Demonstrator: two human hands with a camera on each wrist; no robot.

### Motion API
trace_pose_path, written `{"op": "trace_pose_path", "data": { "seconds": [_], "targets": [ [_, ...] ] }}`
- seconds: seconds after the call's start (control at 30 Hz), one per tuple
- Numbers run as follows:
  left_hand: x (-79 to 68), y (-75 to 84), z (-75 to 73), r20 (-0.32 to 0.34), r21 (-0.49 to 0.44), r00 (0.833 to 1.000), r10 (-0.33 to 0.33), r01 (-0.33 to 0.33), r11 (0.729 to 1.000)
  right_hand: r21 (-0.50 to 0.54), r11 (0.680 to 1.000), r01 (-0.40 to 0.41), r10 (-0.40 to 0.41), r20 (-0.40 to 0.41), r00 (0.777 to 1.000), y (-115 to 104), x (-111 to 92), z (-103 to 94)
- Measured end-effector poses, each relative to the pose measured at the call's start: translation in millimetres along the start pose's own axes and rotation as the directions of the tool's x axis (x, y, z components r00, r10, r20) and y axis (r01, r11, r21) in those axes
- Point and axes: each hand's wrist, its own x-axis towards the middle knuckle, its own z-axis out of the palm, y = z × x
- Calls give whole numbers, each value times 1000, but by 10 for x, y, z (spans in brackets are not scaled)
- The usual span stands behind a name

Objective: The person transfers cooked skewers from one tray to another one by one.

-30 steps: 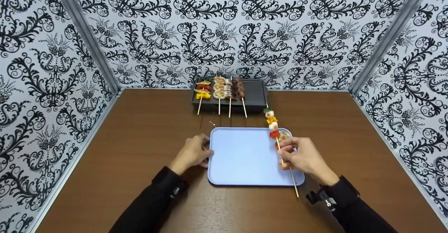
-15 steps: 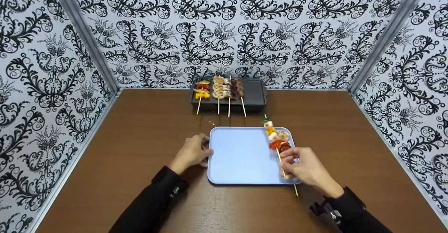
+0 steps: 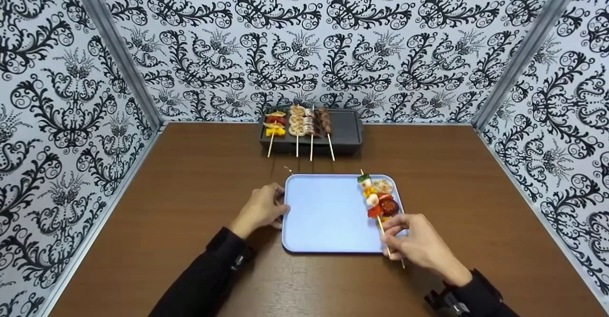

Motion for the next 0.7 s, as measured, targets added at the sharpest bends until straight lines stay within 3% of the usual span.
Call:
{"op": "trace_pose_path", "data": {
  "seconds": [0.5,0.7],
  "targets": [
    [6,-1,18,6,5,1000,-28,28,1000,26,998,-56,57,-15,998,4,-31,100],
    [-1,-3,9,13,4,1000,-14,14,1000,-45,998,-48,47,-6,999,22,-14,106]
  ]
}}
